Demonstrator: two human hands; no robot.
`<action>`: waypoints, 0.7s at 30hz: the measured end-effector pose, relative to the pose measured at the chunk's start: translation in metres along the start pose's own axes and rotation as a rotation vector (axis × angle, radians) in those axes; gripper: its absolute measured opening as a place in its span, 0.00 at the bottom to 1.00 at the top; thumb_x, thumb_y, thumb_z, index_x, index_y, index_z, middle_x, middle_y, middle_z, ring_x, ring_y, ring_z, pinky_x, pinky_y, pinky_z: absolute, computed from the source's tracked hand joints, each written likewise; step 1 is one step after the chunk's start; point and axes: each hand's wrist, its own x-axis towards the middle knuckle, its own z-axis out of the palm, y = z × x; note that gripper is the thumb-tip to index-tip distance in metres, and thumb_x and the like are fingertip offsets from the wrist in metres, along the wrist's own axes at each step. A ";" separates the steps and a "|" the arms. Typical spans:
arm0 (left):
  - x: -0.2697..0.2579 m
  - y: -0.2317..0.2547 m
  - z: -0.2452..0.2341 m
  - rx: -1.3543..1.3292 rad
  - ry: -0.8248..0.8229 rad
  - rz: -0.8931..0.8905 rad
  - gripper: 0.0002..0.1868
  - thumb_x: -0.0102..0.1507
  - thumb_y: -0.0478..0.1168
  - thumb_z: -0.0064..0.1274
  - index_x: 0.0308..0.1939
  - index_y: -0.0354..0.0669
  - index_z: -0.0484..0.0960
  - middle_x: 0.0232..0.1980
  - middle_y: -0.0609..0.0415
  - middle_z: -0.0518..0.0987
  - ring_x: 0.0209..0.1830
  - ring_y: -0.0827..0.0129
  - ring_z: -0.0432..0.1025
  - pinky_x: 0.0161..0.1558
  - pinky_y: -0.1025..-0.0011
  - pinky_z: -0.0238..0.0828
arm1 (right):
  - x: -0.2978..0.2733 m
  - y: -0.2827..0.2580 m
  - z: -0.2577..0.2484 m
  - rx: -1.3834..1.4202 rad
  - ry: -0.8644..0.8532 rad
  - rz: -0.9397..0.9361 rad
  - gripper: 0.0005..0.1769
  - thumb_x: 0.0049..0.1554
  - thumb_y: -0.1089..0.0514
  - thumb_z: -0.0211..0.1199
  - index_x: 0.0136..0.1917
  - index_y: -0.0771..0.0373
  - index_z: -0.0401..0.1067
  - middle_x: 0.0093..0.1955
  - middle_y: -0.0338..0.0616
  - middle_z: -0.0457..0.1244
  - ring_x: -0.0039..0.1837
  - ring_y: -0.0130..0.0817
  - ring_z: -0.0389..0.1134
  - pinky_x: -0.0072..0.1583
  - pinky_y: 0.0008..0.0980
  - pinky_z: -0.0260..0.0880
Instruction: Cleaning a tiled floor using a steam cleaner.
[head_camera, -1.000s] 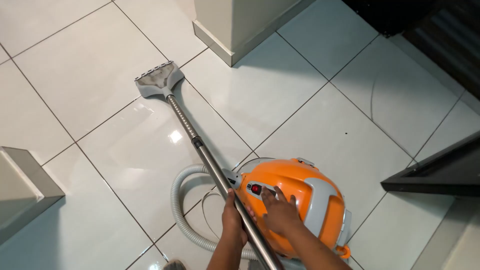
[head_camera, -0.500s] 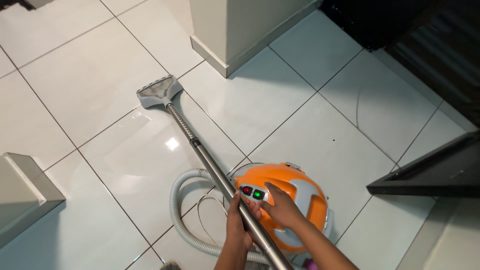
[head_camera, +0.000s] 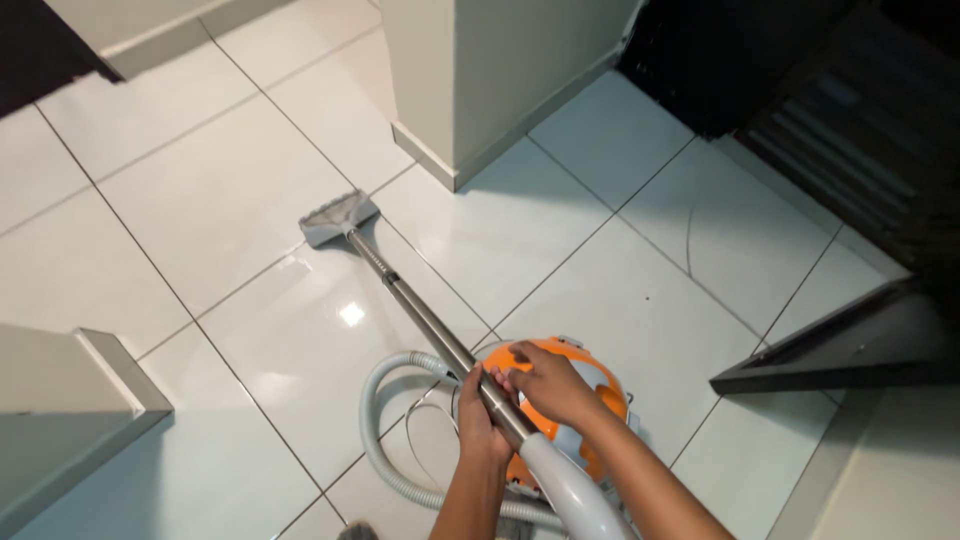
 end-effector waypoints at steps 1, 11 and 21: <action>-0.007 0.001 0.012 -0.002 -0.002 -0.001 0.12 0.67 0.45 0.54 0.39 0.38 0.75 0.31 0.54 0.76 0.29 0.72 0.73 0.35 0.77 0.76 | -0.009 -0.014 -0.006 -0.002 0.001 -0.001 0.31 0.57 0.50 0.59 0.72 0.60 0.63 0.72 0.47 0.64 0.69 0.41 0.69 0.68 0.36 0.68; 0.002 0.029 0.073 0.162 0.024 0.063 0.16 0.67 0.46 0.57 0.30 0.44 0.70 0.25 0.58 0.69 0.22 0.71 0.65 0.26 0.75 0.69 | -0.081 -0.107 -0.043 -0.239 -0.162 0.107 0.41 0.52 0.40 0.64 0.74 0.59 0.61 0.65 0.56 0.66 0.66 0.45 0.69 0.64 0.38 0.68; 0.032 0.047 0.105 0.089 -0.026 0.090 0.08 0.65 0.35 0.53 0.34 0.42 0.70 0.23 0.57 0.68 0.19 0.72 0.65 0.22 0.76 0.70 | -0.118 -0.169 -0.081 -0.321 -0.152 0.105 0.39 0.36 0.50 0.71 0.62 0.58 0.70 0.51 0.52 0.70 0.51 0.47 0.74 0.55 0.41 0.75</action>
